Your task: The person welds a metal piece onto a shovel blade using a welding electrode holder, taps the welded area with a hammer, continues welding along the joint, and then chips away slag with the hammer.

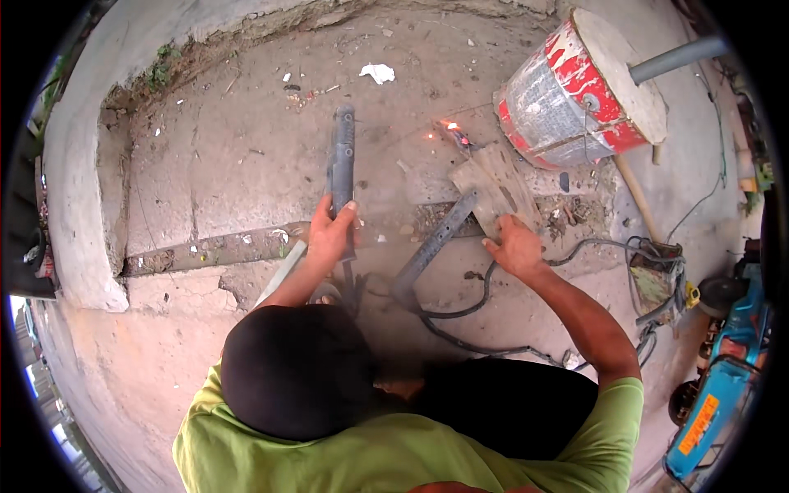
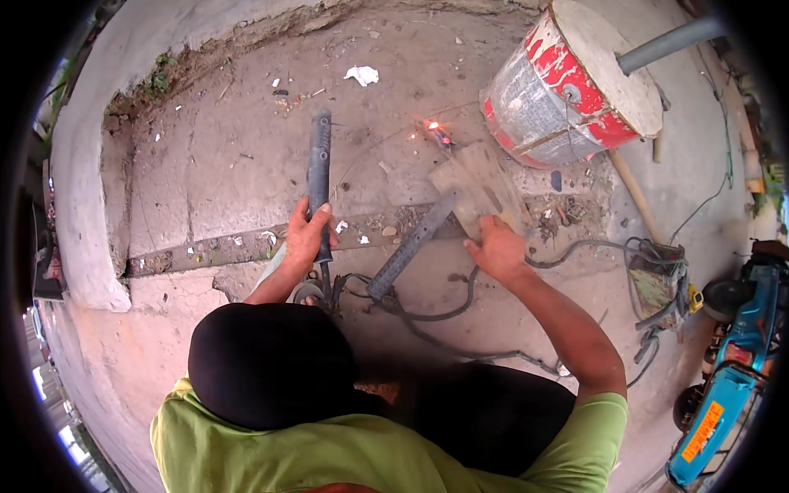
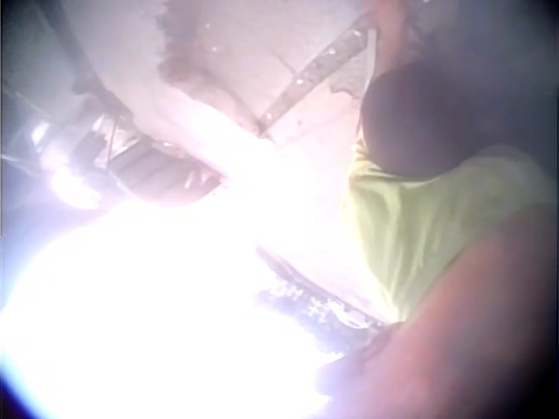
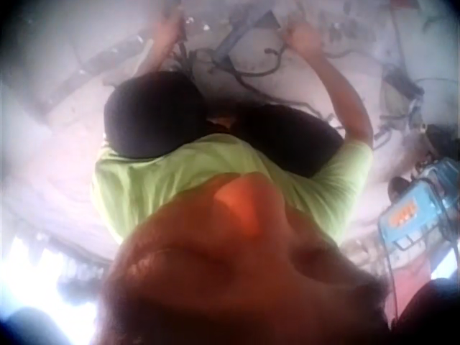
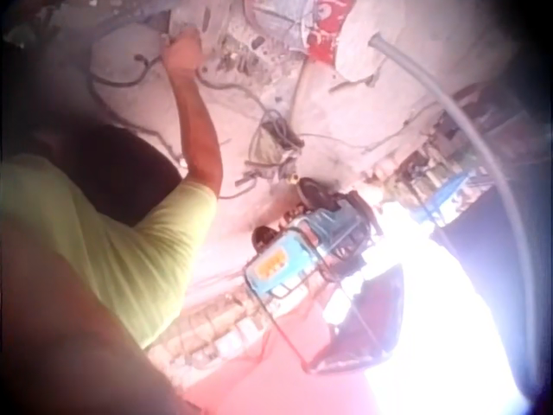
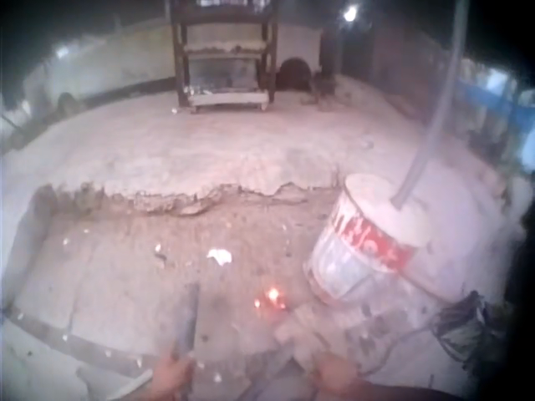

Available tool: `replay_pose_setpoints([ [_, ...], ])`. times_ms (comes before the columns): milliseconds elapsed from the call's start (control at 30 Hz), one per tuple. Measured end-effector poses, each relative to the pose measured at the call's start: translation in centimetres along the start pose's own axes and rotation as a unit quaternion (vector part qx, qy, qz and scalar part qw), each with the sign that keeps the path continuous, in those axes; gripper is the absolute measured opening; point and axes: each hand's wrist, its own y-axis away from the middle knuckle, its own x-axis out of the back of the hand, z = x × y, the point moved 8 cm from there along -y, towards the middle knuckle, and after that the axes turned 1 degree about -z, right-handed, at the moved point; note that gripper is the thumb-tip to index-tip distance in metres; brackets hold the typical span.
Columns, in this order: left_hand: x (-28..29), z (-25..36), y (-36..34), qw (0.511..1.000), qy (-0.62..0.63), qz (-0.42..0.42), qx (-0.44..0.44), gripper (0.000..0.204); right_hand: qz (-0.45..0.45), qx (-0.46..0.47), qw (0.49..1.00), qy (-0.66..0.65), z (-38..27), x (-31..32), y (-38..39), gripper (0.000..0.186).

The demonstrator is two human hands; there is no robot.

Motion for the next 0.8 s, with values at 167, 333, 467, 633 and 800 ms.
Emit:
replay_pose_setpoints([
  [167,0.6,0.2,0.4,1.0,0.015,-0.018,0.003,0.027,-0.014,0.017,0.999,0.025,-0.7,-0.1,-0.1,0.053],
  [333,1.1,0.3,0.8,0.999,0.03,-0.014,-0.004,0.026,0.046,0.044,0.996,0.064,-1.5,0.6,0.2,0.056],
  [467,1.5,0.4,1.3,0.999,0.034,-0.002,0.017,0.025,0.063,0.058,0.99,0.11,-2.4,1.2,0.3,0.069],
  [633,1.1,0.6,1.7,0.999,0.024,0.001,0.024,0.025,0.096,0.075,0.981,0.154,-2.7,0.2,0.2,0.074],
  [800,1.0,-0.2,1.3,1.0,-0.006,-0.016,0.015,0.028,0.087,0.071,0.982,0.155,-2.7,0.0,-0.5,0.076],
])
